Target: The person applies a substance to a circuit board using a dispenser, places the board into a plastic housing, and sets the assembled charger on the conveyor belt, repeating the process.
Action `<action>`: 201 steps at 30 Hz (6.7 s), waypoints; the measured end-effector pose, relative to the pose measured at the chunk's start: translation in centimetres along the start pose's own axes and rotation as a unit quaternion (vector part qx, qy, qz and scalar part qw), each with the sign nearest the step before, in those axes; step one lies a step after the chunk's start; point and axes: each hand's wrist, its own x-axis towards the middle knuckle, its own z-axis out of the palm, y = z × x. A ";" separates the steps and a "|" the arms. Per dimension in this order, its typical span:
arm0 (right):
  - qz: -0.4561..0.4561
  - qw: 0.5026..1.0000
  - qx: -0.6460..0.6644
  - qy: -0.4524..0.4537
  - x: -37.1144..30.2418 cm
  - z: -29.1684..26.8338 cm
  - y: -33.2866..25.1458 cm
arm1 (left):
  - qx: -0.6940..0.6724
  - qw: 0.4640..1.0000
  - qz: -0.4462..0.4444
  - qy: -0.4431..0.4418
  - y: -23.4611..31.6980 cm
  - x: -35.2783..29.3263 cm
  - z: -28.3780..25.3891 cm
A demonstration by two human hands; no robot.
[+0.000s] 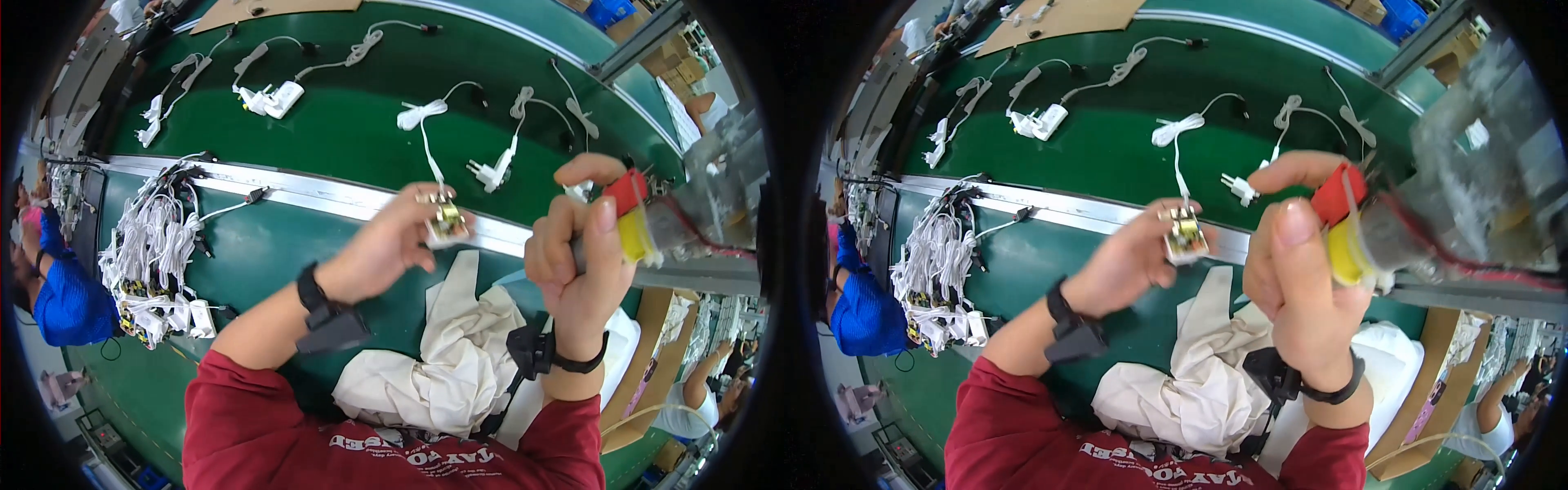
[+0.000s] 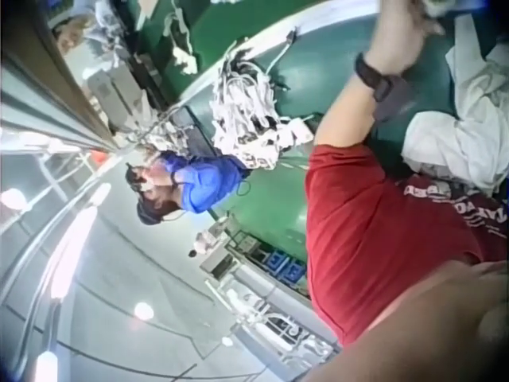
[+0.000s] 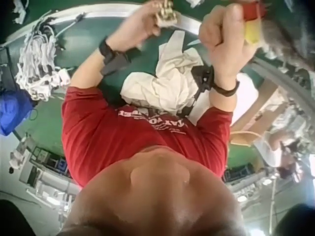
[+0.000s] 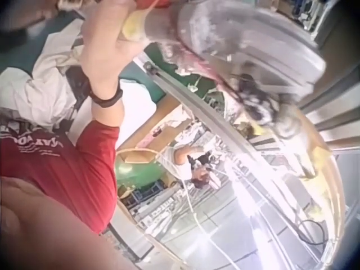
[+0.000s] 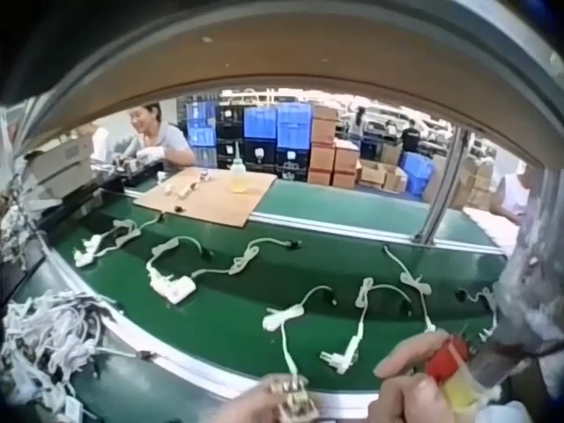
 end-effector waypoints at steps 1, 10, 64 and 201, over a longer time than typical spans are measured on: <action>0.005 1.000 -0.003 0.006 0.1 0.1 -0.1 | 0.000 1.000 -0.006 -0.011 -1.9 -0.4 0.2; -0.023 1.000 -0.014 0.003 0.9 0.2 1.2 | 0.077 0.988 -0.045 -0.124 -5.6 -1.5 1.5; -0.021 0.991 -0.061 -0.118 1.0 -0.4 3.5 | -0.105 0.988 -0.053 -0.098 -4.9 0.2 -1.1; 0.016 0.995 0.069 -0.073 2.2 -0.8 7.4 | -0.056 0.995 -0.030 -0.074 -3.8 3.6 -2.9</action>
